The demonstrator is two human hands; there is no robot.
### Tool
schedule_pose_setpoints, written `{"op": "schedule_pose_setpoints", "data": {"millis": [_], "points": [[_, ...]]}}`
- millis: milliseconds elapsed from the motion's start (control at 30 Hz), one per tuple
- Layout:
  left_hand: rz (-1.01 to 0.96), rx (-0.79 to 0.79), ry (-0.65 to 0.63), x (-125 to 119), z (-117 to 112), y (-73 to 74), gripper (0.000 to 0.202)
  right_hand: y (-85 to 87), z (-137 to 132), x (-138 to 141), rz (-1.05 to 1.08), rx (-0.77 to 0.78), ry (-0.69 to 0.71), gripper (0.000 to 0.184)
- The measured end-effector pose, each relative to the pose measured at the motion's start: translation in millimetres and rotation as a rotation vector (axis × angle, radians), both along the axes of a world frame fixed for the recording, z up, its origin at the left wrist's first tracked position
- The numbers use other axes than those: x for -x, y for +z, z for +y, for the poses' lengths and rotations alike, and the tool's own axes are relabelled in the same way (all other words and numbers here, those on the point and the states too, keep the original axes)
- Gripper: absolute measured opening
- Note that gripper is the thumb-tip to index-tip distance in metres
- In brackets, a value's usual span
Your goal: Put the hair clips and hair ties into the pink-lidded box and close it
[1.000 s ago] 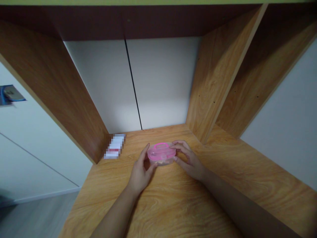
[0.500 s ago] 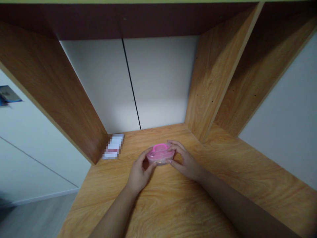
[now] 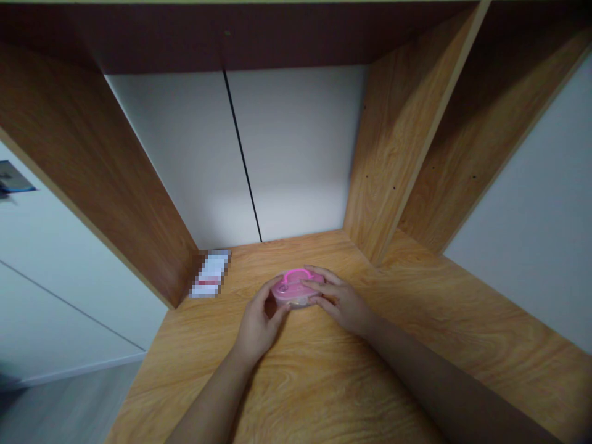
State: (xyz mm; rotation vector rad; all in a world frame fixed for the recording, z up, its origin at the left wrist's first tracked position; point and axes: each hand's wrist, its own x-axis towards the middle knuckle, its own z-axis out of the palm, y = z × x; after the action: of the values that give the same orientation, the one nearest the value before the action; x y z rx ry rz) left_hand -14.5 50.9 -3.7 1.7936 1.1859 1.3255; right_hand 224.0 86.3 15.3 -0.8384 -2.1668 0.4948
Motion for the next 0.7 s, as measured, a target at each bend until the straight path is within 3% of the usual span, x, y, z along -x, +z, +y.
{"op": "schedule_pose_setpoints", "data": {"millis": [500,700], "points": [[-0.021,-0.006,-0.001,-1,0,1.0,0.05,-9.3,2,3,0.071,-0.017,0.009,0.04],[0.018,-0.047,0.001,-5,-5,11.1,0.055,-6.3,0,5,0.091,-0.004,0.004,0.04]]}}
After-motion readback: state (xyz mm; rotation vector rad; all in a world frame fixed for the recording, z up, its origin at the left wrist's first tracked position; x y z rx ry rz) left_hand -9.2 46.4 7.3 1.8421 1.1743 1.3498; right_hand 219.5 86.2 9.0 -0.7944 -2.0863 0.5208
